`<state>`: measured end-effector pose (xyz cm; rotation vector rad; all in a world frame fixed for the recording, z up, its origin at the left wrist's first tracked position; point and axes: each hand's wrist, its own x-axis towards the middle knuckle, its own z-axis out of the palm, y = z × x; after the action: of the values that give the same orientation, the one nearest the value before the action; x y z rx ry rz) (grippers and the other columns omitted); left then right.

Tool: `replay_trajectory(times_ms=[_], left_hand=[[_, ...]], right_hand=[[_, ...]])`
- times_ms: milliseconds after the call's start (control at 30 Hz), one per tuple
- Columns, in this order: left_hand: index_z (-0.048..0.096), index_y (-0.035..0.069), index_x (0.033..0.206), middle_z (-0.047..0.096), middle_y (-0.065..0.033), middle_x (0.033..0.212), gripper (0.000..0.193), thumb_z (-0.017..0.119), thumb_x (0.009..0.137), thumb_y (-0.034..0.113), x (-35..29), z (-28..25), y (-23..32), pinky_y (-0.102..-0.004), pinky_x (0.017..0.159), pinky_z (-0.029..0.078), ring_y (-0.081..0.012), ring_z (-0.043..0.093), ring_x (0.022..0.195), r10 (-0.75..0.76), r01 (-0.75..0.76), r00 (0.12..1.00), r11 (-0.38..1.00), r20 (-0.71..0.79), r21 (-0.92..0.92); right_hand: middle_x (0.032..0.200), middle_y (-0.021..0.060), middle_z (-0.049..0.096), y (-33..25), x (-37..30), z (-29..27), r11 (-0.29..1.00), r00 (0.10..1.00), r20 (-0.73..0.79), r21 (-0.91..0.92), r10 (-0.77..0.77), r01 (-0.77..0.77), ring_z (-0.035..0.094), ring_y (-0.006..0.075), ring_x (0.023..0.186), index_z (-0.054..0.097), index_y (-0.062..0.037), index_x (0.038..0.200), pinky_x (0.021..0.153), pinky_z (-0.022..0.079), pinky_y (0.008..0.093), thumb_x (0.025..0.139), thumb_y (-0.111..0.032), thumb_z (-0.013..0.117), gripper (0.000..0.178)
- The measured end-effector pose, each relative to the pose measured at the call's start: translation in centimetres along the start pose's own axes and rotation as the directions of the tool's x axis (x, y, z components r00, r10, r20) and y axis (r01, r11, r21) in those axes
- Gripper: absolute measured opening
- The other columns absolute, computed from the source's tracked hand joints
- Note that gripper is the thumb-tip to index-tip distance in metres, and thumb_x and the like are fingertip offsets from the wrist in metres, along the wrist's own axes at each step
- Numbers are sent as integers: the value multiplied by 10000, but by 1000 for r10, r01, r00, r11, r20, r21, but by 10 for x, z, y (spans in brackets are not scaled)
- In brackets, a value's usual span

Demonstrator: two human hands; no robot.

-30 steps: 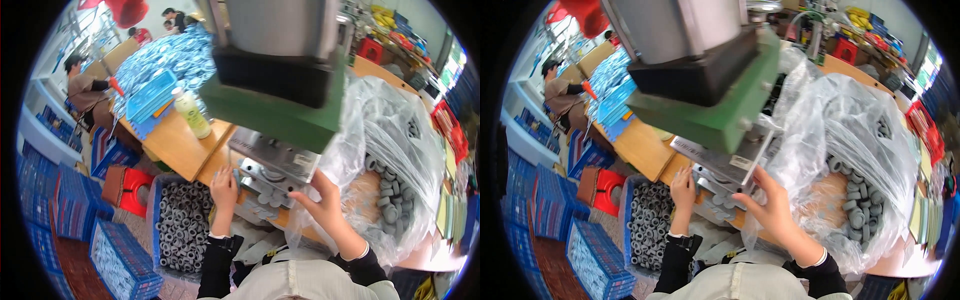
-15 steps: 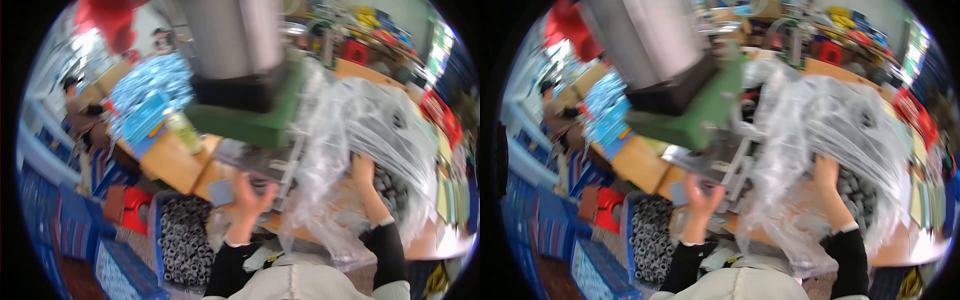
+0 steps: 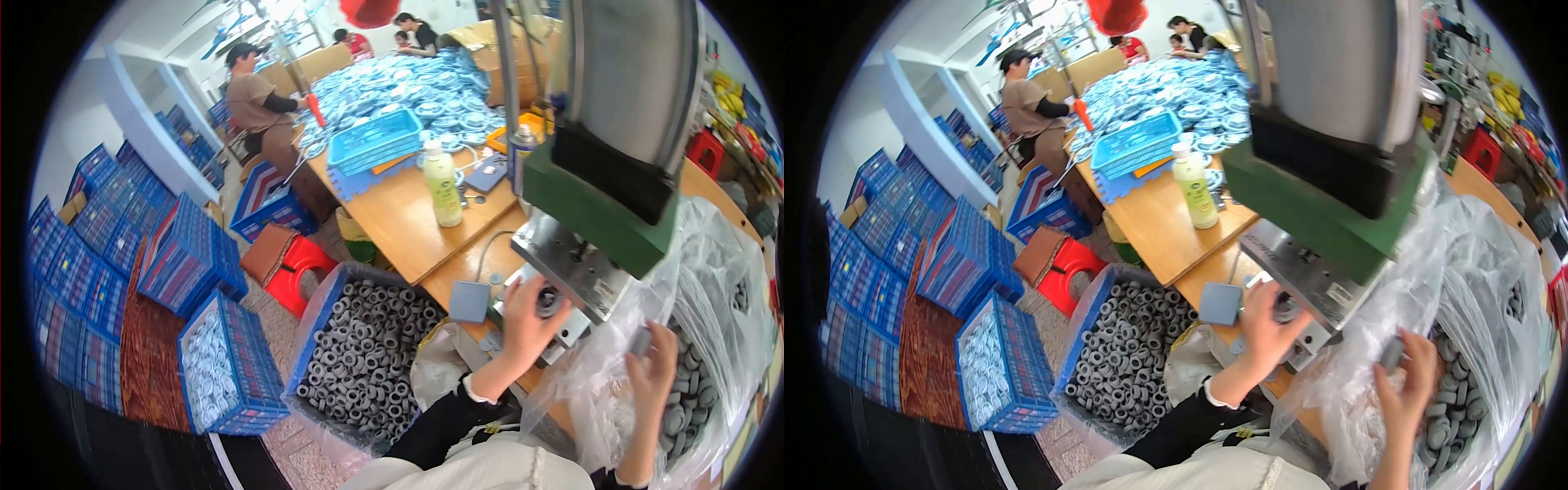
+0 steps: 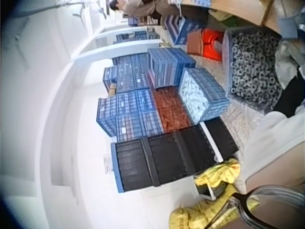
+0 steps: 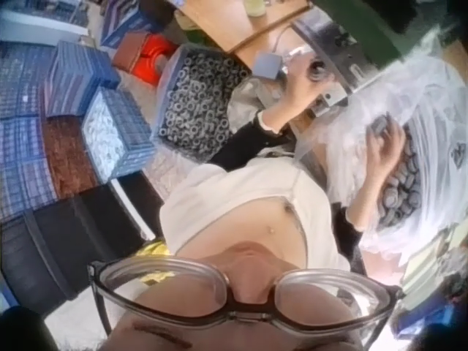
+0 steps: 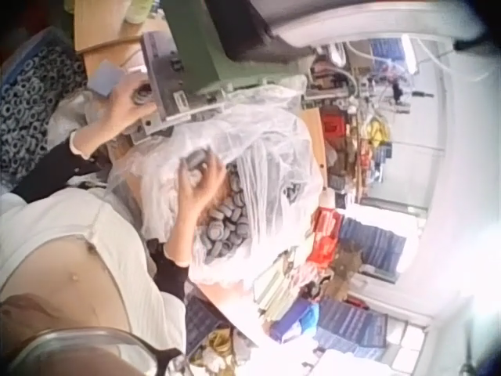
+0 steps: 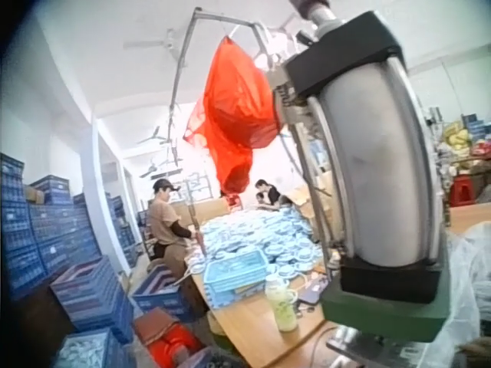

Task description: The recorder uses a pneumatic press to process circular grey plastic/rubber components, taking items from a large bag, placing them in the press, and then depositing them into a collection bin.

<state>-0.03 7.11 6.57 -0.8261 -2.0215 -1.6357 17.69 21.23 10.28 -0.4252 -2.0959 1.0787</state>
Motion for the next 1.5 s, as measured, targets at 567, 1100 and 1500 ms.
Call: replay_trajectory(times_ms=[567, 1100, 1500], left_hand=[[443, -31, 1289, 428, -223, 1341, 600, 700, 803, 208, -70, -158, -138, -469, 1078, 223, -412, 292, 1308, -177, 305, 945, 777, -274, 551], [550, -55, 1188, 502, -195, 1298, 323, 445, 921, 94, -32, -56, -155, -475, 1040, 294, -451, 358, 1260, 27, -164, 959, 865, 284, 474], [615, 47, 952, 611, -71, 801, 374, 771, 660, 220, 21, 10, -11, -351, 706, 466, -240, 587, 735, 14, 44, 980, 957, 197, -288]], right_hand=[[840, 156, 651, -45, 45, 109, 986, 994, 105, 167, -5, -13, 628, 317, 744, 630, -2, 940, 666, 505, 350, 687, -62, 746, 285], [1051, 157, 545, 51, -92, -119, 131, 696, -502, -756, 513, -641, 506, 341, 978, 585, -21, 1071, 848, 413, 432, 569, -186, 811, 575], [1026, 74, 517, 32, -45, -58, 931, 940, -248, -219, 235, -291, 532, 151, 853, 554, -17, 1187, 626, 469, 233, 665, -85, 785, 575]])
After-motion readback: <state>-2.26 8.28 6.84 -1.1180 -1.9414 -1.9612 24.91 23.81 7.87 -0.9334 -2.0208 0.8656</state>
